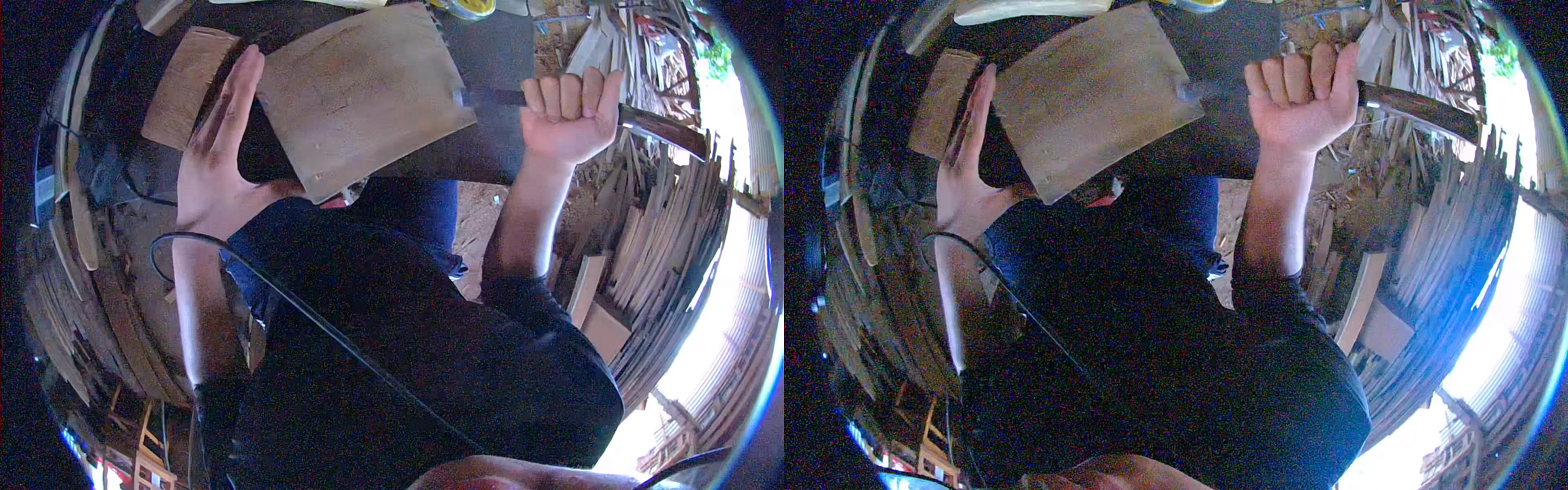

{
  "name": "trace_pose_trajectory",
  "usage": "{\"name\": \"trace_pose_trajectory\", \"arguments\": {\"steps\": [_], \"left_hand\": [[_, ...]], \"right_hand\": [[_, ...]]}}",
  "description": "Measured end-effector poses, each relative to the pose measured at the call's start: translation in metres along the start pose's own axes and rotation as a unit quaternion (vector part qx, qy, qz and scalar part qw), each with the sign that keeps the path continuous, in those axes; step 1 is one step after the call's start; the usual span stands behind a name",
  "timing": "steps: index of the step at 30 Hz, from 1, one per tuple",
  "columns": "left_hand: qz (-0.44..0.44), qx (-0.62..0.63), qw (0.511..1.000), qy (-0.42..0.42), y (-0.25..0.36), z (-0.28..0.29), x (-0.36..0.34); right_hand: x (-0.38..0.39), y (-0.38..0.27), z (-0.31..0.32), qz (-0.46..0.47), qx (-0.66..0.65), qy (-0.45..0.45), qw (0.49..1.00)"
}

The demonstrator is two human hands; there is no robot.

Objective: Using a chisel to carve and shape a piece of wood on a workshop workbench.

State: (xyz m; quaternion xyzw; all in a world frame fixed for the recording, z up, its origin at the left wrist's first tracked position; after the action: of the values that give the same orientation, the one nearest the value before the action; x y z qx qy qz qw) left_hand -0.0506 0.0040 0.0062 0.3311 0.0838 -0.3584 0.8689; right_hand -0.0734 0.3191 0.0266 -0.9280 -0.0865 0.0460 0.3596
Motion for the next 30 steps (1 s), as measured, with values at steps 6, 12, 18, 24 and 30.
{"name": "trace_pose_trajectory", "arguments": {"steps": [6, 12, 18, 24, 30], "left_hand": [[0.007, -0.006, 1.0, 0.015, -0.003, -0.003, 0.011], [0.029, -0.014, 0.999, 0.018, -0.007, 0.007, 0.017], [0.034, -0.008, 0.999, -0.008, -0.006, -0.001, 0.02], [-0.003, 0.006, 1.0, -0.001, 0.001, -0.001, 0.004], [0.012, 0.002, 1.0, 0.012, -0.005, 0.003, 0.012]], "right_hand": [[-0.008, 0.059, -0.027, -0.114, -0.028, -0.055, 0.992], [0.004, 0.005, 0.008, -0.023, -0.092, -0.028, 0.995], [-0.023, 0.05, -0.025, -0.101, -0.004, -0.043, 0.994], [-0.006, 0.005, -0.002, -0.019, -0.006, -0.03, 0.999], [-0.013, 0.064, -0.049, -0.114, 0.009, -0.041, 0.993]]}}
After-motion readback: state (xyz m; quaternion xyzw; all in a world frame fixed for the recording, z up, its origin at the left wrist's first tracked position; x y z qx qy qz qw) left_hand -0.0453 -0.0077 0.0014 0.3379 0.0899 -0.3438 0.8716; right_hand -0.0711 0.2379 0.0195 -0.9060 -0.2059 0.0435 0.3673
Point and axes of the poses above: each hand's wrist, its own x-axis away from the middle knuckle, its own z-axis out of the back of the hand, y = z × x, the point moved 9 cm from there along -x, towards the middle knuckle, and after that the axes turned 14 degrees about -z, right-handed, at the moved point
